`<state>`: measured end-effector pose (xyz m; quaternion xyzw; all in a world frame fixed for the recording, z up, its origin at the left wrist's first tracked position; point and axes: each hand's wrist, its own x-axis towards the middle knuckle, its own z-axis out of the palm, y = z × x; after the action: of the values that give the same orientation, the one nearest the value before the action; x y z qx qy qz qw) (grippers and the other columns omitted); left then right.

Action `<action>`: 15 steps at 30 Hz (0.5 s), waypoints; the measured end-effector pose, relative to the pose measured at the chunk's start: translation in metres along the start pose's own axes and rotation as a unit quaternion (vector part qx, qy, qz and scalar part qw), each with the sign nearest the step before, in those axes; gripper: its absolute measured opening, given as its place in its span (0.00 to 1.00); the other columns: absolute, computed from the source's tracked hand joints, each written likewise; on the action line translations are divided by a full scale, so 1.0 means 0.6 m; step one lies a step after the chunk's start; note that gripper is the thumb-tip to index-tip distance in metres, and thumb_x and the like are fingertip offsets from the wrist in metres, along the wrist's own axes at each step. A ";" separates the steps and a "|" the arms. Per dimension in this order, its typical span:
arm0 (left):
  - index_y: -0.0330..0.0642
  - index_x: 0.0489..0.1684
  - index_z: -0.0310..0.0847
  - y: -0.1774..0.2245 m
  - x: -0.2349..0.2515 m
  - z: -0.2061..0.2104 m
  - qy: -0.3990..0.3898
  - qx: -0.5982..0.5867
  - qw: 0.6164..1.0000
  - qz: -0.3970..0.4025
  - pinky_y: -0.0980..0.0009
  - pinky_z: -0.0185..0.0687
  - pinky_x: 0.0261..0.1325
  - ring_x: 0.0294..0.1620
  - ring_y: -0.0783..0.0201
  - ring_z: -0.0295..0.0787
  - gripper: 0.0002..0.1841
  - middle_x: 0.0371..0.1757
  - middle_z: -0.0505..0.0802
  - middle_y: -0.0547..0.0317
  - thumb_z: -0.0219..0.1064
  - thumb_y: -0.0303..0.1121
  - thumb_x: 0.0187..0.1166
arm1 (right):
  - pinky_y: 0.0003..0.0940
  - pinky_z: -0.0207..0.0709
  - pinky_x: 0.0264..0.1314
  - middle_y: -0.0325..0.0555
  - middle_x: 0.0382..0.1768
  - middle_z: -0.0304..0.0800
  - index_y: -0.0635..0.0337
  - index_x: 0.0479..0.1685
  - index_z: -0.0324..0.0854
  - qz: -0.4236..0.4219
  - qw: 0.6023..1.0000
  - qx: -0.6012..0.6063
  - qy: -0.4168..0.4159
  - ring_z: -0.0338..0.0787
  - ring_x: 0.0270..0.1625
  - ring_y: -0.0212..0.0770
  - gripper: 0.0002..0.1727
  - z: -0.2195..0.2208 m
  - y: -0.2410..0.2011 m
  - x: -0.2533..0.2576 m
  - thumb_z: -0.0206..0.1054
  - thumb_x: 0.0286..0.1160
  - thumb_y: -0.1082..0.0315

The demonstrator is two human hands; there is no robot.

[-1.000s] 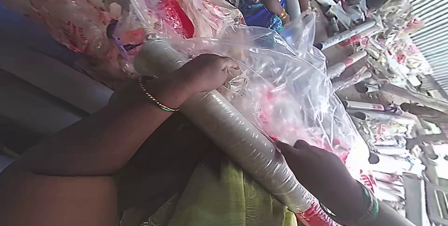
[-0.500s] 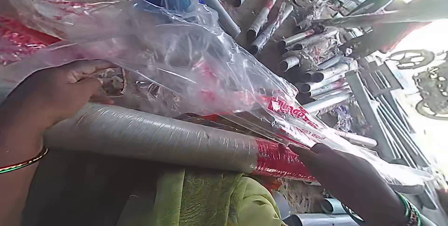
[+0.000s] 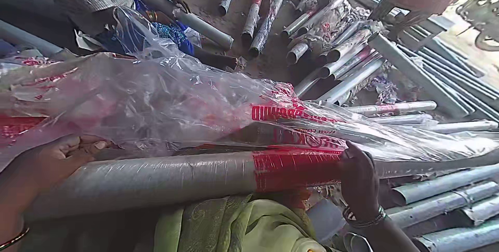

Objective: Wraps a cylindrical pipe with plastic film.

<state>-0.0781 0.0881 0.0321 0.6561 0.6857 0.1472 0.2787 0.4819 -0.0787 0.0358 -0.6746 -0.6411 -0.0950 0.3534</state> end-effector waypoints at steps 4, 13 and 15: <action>0.32 0.69 0.78 -0.031 0.013 -0.008 0.045 0.037 0.992 0.116 0.41 0.78 0.67 0.62 0.40 0.88 0.41 0.61 0.89 0.32 0.57 0.66 0.78 | 0.48 0.78 0.62 0.68 0.49 0.90 0.75 0.67 0.78 0.006 0.998 0.015 0.062 0.90 0.52 0.53 0.31 0.031 0.007 -0.006 0.50 0.93 0.50; 0.23 0.73 0.71 0.039 -0.012 -0.065 0.094 0.099 0.978 0.157 0.50 0.70 0.79 0.74 0.44 0.80 0.45 0.69 0.84 0.29 0.61 0.65 0.79 | 0.38 0.81 0.58 0.64 0.44 0.90 0.73 0.65 0.80 0.030 0.992 0.026 0.117 0.90 0.48 0.47 0.27 0.057 0.009 -0.007 0.52 0.92 0.53; 0.32 0.81 0.68 -0.012 0.011 -0.074 0.072 0.126 0.976 0.163 0.48 0.72 0.80 0.75 0.43 0.81 0.52 0.72 0.84 0.32 0.58 0.74 0.72 | 0.42 0.82 0.55 0.66 0.43 0.90 0.72 0.64 0.81 0.035 0.992 0.014 0.120 0.91 0.47 0.51 0.26 0.060 0.004 -0.007 0.54 0.91 0.55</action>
<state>-0.1096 0.1012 0.0623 0.7764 0.6011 0.1501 0.1157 0.4717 -0.0606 0.0064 -0.6753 -0.5716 -0.1541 0.4398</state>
